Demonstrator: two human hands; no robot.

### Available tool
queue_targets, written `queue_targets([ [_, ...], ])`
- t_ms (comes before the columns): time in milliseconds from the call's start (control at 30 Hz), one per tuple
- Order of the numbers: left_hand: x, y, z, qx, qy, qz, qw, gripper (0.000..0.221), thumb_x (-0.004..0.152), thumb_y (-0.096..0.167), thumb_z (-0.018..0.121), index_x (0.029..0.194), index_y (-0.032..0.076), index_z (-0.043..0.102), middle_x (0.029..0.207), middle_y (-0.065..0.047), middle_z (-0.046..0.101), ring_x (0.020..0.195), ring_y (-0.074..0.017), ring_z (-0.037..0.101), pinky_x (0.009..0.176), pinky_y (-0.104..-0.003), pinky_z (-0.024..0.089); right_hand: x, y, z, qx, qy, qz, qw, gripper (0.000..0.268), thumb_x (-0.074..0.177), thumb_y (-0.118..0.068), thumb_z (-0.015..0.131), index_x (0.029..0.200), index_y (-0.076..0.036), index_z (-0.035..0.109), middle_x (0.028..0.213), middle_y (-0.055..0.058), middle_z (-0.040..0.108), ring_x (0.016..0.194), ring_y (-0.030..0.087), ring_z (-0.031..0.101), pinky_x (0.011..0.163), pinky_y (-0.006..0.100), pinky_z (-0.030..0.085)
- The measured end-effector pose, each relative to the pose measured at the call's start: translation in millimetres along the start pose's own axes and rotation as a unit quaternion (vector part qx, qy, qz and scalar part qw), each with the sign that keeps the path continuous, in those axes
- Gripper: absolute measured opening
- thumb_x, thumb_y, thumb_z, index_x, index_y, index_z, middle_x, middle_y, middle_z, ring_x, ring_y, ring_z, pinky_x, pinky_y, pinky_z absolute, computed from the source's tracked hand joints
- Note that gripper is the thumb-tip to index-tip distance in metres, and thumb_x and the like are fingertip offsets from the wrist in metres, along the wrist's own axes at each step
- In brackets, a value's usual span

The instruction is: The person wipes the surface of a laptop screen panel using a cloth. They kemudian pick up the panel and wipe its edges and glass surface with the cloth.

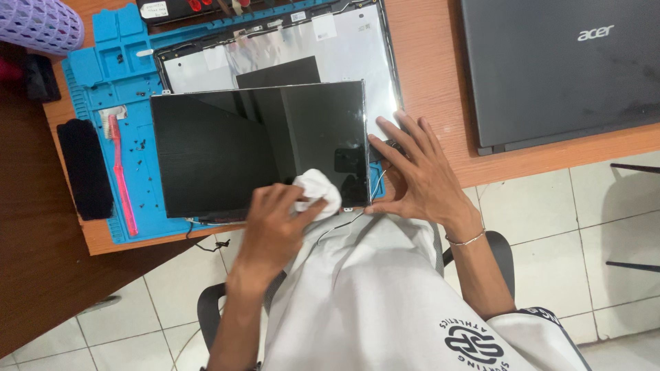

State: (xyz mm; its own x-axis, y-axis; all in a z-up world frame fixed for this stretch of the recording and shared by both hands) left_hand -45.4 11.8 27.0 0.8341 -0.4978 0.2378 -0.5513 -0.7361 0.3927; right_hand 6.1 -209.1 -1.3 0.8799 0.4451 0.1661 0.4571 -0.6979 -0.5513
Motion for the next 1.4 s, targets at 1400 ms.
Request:
queue_targets([
  [1400,32.5,28.4,20.5,-0.073,0.036,0.031,0.996,0.025,0.087,0.005,0.075,0.110,0.011,0.078,0.099,-0.005,0.064,0.095,-0.0218,0.060,0.092,-0.041,0.045,0.5,-4.6,-6.4,0.000,0.007,-0.003,1.000,0.109,0.061,-0.073,0.082,0.150,-0.018,0.053,0.162,0.007,0.041,0.154,0.034,0.028,0.129,0.058,0.021],
])
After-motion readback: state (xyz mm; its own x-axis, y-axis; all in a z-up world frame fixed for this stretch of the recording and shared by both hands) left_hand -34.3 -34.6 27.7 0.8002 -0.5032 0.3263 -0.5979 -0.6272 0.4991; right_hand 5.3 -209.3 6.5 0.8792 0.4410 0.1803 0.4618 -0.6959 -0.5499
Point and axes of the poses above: each hand's wrist, its own x-axis towards the middle knuckle, its own z-axis out of the palm, y = z × x, the point moved 6 cm from there along x, towards the middle knuckle
